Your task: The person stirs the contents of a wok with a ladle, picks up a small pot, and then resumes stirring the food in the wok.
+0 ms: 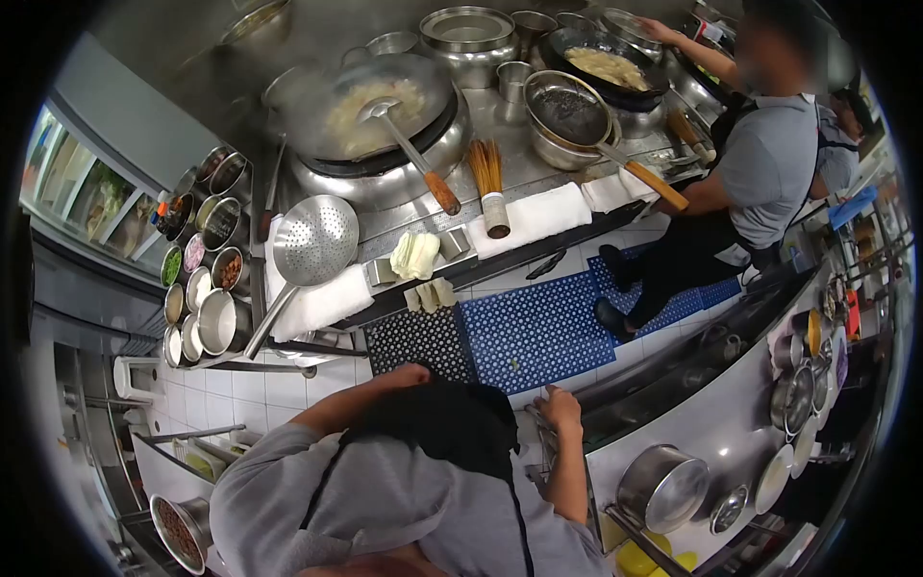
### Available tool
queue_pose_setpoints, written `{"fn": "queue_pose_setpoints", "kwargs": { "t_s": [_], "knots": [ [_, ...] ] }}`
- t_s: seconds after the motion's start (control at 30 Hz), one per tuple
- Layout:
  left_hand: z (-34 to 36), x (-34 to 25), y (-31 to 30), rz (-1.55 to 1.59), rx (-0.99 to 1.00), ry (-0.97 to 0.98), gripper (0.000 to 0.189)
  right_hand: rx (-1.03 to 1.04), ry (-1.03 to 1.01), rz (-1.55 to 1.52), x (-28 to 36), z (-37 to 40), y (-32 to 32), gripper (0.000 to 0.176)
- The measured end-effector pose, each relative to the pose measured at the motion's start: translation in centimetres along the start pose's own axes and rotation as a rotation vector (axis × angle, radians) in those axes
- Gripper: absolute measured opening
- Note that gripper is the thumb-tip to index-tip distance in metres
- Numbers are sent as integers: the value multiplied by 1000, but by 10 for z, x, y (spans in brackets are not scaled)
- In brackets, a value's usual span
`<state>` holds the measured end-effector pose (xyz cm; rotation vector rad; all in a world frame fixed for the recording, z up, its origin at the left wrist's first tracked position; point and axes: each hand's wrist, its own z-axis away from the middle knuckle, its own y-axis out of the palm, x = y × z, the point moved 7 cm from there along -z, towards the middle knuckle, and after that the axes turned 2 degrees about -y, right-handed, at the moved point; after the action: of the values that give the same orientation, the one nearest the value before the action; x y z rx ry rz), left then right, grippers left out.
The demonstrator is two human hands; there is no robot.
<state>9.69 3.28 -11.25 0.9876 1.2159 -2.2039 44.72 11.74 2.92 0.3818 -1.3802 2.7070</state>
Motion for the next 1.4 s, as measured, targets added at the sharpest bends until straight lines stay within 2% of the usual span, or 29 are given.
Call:
{"fn": "queue_pose_setpoints", "kwargs": {
  "t_s": [0.03,0.07,0.17,0.27,0.33,0.37,0.43,0.47,0.57,0.6,0.67,0.77,0.8,0.9,0.97,1.03,1.07,1.17,1.37,1.4],
  "knots": [
    [8,0,-6,-65,-6,-12,11,6,-1,-2,-2,-1,1,51],
    [20,10,-12,-94,-23,-153,17,-2,-10,1,-3,-2,2,49],
    [59,22,-31,-164,-58,-400,23,1,-25,3,-12,-2,8,44],
    [89,30,-46,-99,-189,-600,29,27,-49,7,-19,-5,15,38],
    [96,26,-39,-81,-144,-619,31,41,-56,32,-21,-2,10,37],
    [98,24,-33,-72,-120,-623,31,24,-50,40,-23,1,5,36],
    [88,40,-3,-84,32,-462,32,-25,-3,37,-30,10,-10,33],
    [76,44,8,-101,131,-364,33,-124,-2,32,-36,14,-17,31],
    [56,9,0,-165,348,-351,34,-387,72,-17,-62,32,-35,25],
    [43,13,0,-178,364,-287,32,-446,101,-53,-68,40,-41,23],
    [16,41,12,-176,378,-175,29,-510,128,-68,-77,54,-52,21],
    [-3,-24,-18,-11,275,-257,23,-545,124,-39,-81,71,-64,20],
    [-14,-22,-12,6,292,-204,18,-579,122,-41,-79,77,-72,20],
    [-36,-10,18,364,359,-208,17,-748,104,-120,-82,90,-83,18],
    [-33,-42,12,306,417,-159,17,-879,54,-211,-86,98,-81,17],
    [-35,-55,17,253,417,-45,18,-851,46,-198,-79,99,-84,17],
    [-32,-58,18,241,314,36,16,-834,37,-188,-76,98,-86,17],
    [-26,-39,18,-161,216,99,15,-807,87,-202,-83,94,-83,17],
    [1,-12,-3,-23,41,-307,13,-816,87,-256,-81,98,-84,19],
    [5,-24,-8,-60,43,-321,9,-825,84,-261,-82,97,-84,19]
  ]
}}
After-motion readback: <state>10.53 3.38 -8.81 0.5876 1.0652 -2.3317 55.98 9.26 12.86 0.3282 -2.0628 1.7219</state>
